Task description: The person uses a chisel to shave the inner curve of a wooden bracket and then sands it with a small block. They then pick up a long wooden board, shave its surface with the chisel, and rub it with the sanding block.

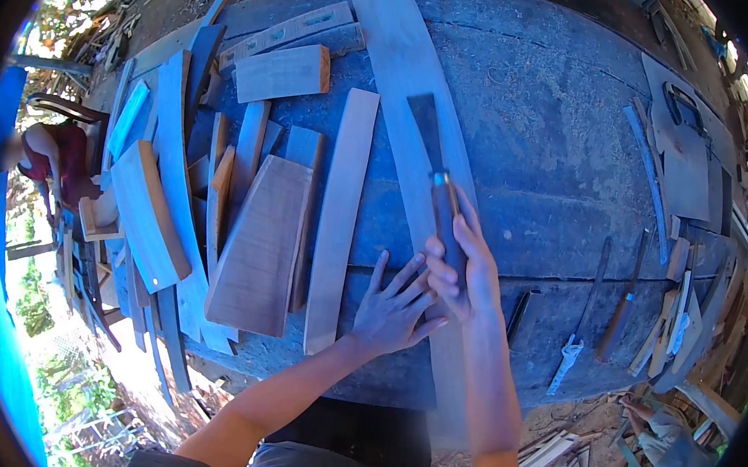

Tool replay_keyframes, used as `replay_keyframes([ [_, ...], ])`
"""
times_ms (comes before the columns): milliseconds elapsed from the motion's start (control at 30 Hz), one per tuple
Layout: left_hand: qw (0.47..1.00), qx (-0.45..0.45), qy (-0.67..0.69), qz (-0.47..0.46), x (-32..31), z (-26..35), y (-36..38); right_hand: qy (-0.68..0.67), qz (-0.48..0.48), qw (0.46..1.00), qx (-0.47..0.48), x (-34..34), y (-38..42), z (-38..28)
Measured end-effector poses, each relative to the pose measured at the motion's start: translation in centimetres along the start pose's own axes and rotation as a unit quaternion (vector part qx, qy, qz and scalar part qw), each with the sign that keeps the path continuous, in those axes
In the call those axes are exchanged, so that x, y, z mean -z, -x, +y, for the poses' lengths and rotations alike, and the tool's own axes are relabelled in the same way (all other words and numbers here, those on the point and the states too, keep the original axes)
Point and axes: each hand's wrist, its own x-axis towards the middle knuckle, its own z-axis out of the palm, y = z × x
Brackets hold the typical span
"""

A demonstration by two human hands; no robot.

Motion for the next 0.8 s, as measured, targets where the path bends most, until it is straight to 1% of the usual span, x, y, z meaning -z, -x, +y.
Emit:
replay_keyframes([
  [67,1.0,-0.007,0.008,0.014,0.1,0.0,-0.1,0.018,0.002,1.0,-0.001,1.9,3.5,0.9],
  [133,0.999,-0.008,0.017,0.029,0.3,-0.2,-0.3,0.037,0.003,0.999,-0.009,2.5,5.0,0.9],
  [200,1.0,-0.007,-0.001,0.024,0.3,0.2,-0.2,0.038,0.039,0.998,-0.023,2.3,6.2,0.7],
  [233,1.0,-0.008,0.003,0.023,0.1,0.4,-0.1,0.039,0.042,0.998,-0.023,2.3,5.5,0.4],
  [300,0.999,-0.003,0.02,0.03,-0.1,0.2,-0.1,0.041,-0.003,0.999,-0.003,1.2,1.0,-0.5],
  [367,0.999,-0.005,0.007,0.036,0.1,0.1,-0.3,0.037,-0.032,0.999,0.008,-0.1,-3.2,-1.2],
  [400,0.999,-0.007,0.002,0.04,0.1,0.3,-0.2,0.033,-0.031,0.999,0.009,-0.6,-4.8,-1.5],
  [467,0.999,-0.01,-0.002,0.035,0.3,0.5,-0.1,0.01,-0.058,0.998,0.007,-1.2,-6.6,-1.9],
  [500,0.999,-0.011,-0.009,0.039,0.5,0.3,-0.3,0.01,-0.059,0.998,0.01,-1.0,-5.9,-1.7],
  [567,0.999,-0.006,-0.001,0.032,0.3,0.2,-0.3,0.066,0.004,0.998,0.022,-0.2,-2.9,-0.9],
  [600,1.0,-0.001,0.009,0.018,0.2,0.2,-0.2,0.071,0.001,0.997,0.022,0.5,-1.0,-0.4],
  [667,0.999,-0.003,0.014,0.033,0.1,0.1,-0.3,0.039,0.019,0.999,0.002,1.7,1.8,0.2],
  [733,0.999,-0.008,0.019,0.043,0.0,0.4,-0.2,0.048,0.024,0.999,0.001,0.1,1.1,-0.8],
  [800,0.999,-0.006,0.012,0.041,0.1,0.3,-0.2,0.068,0.014,0.998,0.008,-2.0,-1.7,-1.9],
])
